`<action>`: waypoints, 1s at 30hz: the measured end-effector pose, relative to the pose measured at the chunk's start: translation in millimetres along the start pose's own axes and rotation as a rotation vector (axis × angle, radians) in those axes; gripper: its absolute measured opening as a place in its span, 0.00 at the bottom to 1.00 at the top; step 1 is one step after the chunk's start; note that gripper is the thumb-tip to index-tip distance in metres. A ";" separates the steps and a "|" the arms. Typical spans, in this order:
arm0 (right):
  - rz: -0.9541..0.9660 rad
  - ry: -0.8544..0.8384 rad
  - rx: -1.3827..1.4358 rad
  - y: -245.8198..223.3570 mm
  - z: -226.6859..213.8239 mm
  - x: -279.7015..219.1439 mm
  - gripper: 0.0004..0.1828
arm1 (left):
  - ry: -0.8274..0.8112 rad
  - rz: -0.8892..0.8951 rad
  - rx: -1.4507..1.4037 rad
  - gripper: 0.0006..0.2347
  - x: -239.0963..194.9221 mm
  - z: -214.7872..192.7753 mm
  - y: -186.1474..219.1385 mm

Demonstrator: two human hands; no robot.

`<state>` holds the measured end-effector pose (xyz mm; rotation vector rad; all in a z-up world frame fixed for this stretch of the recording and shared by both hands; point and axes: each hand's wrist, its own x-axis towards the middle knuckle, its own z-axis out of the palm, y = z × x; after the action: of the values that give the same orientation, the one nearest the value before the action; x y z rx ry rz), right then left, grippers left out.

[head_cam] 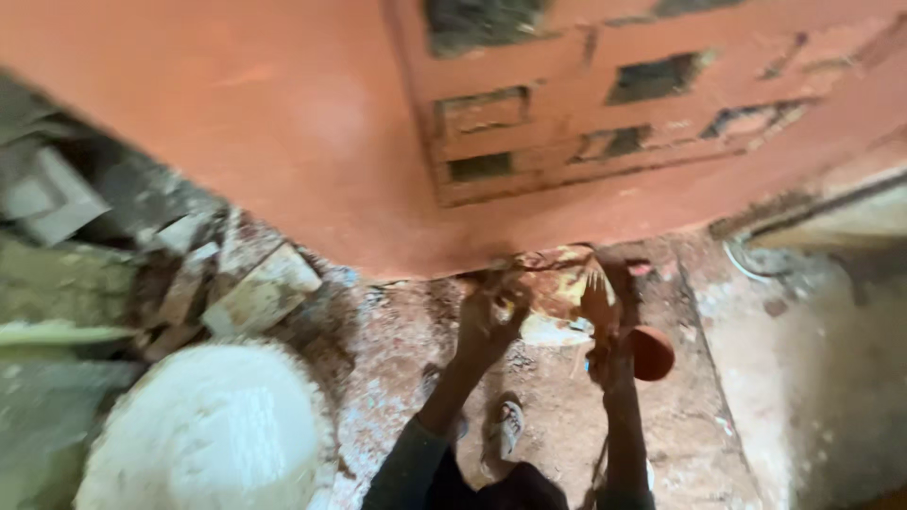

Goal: The person applies a reddish plaster mixture to a brick wall using a sponge, smoothing the surface in repeated strokes. They periodically dip the sponge into a bucket of water to clean it and continue working on different sections of the wall.

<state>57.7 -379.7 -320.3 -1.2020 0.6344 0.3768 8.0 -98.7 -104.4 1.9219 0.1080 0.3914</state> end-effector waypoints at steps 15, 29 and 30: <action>-0.529 0.448 -0.955 167.8 -251.9 154.4 0.15 | -1.082 0.793 0.502 0.45 -122.0 383.3 -379.4; -0.830 0.264 -1.416 156.7 -348.7 399.2 0.18 | -0.628 1.171 0.235 0.32 -191.3 666.7 -604.4; -0.838 0.255 -1.420 151.5 -343.7 402.9 0.18 | -0.616 1.145 0.117 0.30 -198.0 672.4 -611.9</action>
<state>192.3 -677.1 -763.9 -2.7451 -0.0916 -0.1273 104.3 -515.2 -930.9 1.9653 -1.4376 0.5035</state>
